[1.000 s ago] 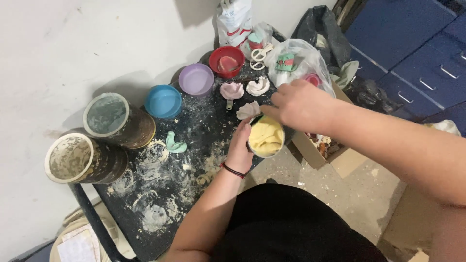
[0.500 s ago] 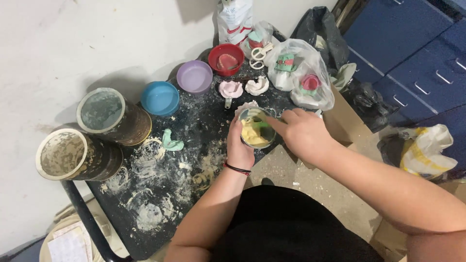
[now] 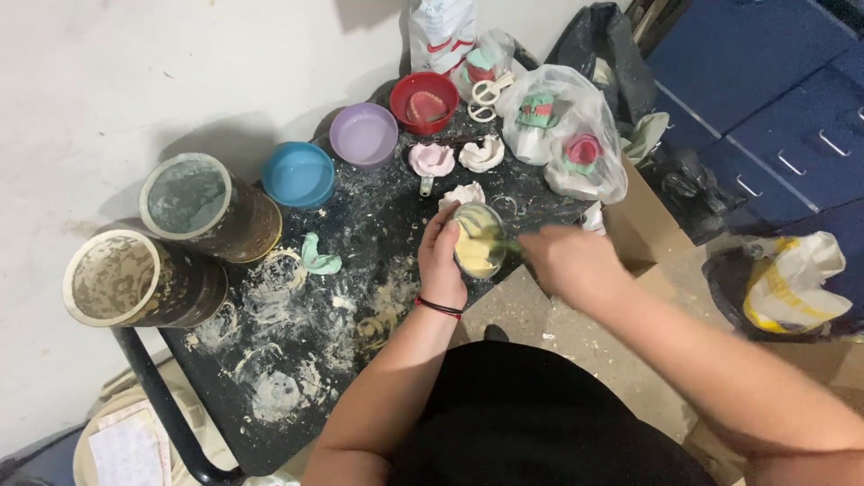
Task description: The person mixes a yellow paste in a small container using a green spatula. They scoop the paste into a white mold, place the filled mold on a blue cabinet, and then return to the table to add a white powder to the remaining paste and mix it.
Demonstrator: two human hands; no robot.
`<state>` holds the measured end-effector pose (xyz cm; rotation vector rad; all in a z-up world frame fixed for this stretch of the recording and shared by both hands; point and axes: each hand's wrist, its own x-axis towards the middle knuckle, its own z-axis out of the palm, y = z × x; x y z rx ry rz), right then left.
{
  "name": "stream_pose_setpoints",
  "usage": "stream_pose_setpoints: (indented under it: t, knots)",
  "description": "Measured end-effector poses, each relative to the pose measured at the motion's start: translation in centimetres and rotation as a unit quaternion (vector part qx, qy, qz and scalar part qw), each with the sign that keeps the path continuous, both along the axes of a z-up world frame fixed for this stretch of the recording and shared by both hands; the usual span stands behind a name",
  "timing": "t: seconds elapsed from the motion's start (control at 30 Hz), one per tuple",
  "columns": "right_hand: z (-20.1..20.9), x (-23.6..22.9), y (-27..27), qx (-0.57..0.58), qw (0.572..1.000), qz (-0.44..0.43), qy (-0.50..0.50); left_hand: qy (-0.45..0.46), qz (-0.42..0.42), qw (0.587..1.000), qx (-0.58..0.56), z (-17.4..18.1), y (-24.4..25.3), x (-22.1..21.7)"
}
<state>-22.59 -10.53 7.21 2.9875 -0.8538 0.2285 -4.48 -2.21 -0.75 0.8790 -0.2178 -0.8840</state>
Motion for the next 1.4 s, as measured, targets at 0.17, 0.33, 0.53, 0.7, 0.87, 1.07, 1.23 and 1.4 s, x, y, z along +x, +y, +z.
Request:
stream_pose_setpoints:
  t: [0.17, 0.33, 0.53, 0.7, 0.87, 1.07, 1.23, 1.4]
  knots:
    - [2.1, 1.2, 4.2, 0.230, 0.968, -0.100, -0.018, 0.040, 0.031, 0.999, 0.007, 1.1, 0.5, -0.4]
    - [2.6, 1.0, 5.4, 0.434, 0.857, -0.268, -0.073, 0.112, 0.030, 0.993, 0.010, -0.1, -0.5, -0.6]
    - [0.1, -1.5, 3.3, 0.486, 0.811, -0.277, -0.172, 0.142, -0.091, 0.975, 0.144, 1.2, 0.8, -0.8]
    - [-1.5, -2.9, 2.3, 0.484, 0.804, -0.307, -0.158, 0.038, -0.174, 0.963, 0.205, -0.3, 1.2, 0.2]
    - [-1.6, -2.8, 2.5, 0.487, 0.803, -0.317, -0.134, -0.010, -0.205, 0.953, 0.223, -0.7, 1.1, 1.9]
    - [-2.0, -2.8, 1.7, 0.499, 0.799, -0.315, -0.115, -0.180, -0.206, 0.912, 0.305, -0.6, -1.1, 8.3]
    - [-1.6, -2.6, 1.7, 0.510, 0.793, -0.305, -0.137, -0.445, -0.164, 0.749, 0.463, -7.2, -8.8, 15.1]
    - [-0.3, -2.8, 1.2, 0.530, 0.776, -0.309, -0.148, -0.471, -0.153, 0.665, 0.558, -8.6, -13.1, 16.2]
